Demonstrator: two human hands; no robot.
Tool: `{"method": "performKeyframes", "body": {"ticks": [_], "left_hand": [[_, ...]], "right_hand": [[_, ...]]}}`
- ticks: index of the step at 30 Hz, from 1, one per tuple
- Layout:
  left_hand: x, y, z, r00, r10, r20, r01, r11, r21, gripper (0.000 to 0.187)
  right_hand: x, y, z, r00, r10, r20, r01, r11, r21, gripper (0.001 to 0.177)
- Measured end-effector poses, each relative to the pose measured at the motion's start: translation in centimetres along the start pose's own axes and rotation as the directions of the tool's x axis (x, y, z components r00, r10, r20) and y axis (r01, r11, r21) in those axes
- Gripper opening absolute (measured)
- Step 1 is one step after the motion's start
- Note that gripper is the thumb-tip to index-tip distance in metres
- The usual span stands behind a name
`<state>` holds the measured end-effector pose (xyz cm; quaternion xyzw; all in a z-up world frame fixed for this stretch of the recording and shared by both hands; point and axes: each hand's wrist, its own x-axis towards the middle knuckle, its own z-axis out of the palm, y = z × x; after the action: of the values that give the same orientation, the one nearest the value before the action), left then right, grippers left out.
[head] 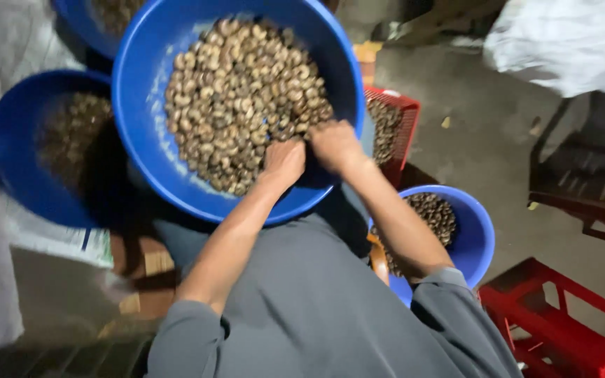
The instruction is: Manually sorting cashew nuts by sifting through them in large bowls and picking out specific items.
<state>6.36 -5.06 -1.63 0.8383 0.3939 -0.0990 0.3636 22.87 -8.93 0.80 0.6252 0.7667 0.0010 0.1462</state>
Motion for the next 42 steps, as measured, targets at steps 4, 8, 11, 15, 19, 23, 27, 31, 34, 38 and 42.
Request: {"method": "performKeyframes", "body": {"ticks": [4,8,11,15,19,23,27,31,34,38,42], "left_hand": [[0.4,-0.3,0.0,1.000,-0.011,-0.001,0.011,1.000,0.026,0.027],[-0.4,-0.1,-0.6,0.999,-0.023,0.031,0.021,0.997,0.070,0.033],[-0.5,-0.3,-1.0,0.996,-0.022,0.081,0.016,0.997,0.082,0.025],[-1.5,-0.2,-1.4,0.996,-0.017,0.091,0.009,0.997,0.082,0.020],[-1.6,-0.1,-1.8,0.993,-0.020,0.113,0.006,0.993,0.119,0.019],[-1.7,-0.6,-1.1,0.990,-0.026,0.141,0.007,0.991,0.133,0.020],[-2.1,-0.5,-1.1,0.987,-0.044,0.157,0.021,0.989,0.144,0.021],[-1.8,-0.9,-0.1,0.991,-0.012,0.134,-0.009,0.988,0.153,0.020],[-1.5,-1.2,0.3,0.994,-0.005,0.110,-0.012,0.989,0.148,0.018],[-3.2,-0.2,-2.5,0.993,-0.043,0.113,0.043,0.999,0.003,0.019],[-4.8,0.7,-7.6,0.981,-0.103,0.166,0.149,0.944,-0.294,0.029]], "right_hand": [[0.9,-1.8,1.2,0.995,0.019,0.098,-0.023,0.999,0.038,0.027],[1.4,-2.7,2.1,0.983,0.038,0.178,-0.057,0.993,0.099,0.032],[1.4,-2.7,1.5,0.977,0.052,0.207,-0.070,0.994,0.083,0.032],[1.7,-3.6,2.0,0.985,0.071,0.159,-0.083,0.994,0.073,0.028],[1.8,-4.7,3.4,0.991,0.105,0.079,-0.110,0.992,0.066,0.021],[1.8,-5.1,4.4,0.991,0.131,0.034,-0.132,0.990,0.054,0.012],[1.9,-5.1,5.6,0.987,0.151,-0.058,-0.146,0.985,0.092,0.018],[2.3,-5.3,7.1,0.985,0.149,-0.085,-0.139,0.984,0.111,0.031],[2.3,-5.3,7.2,0.984,0.144,-0.106,-0.130,0.982,0.135,0.032],[2.6,-5.3,5.2,0.995,0.099,-0.012,-0.096,0.984,0.148,0.036],[2.4,-4.5,3.4,0.993,0.114,0.016,-0.115,0.976,0.184,0.040]]}}
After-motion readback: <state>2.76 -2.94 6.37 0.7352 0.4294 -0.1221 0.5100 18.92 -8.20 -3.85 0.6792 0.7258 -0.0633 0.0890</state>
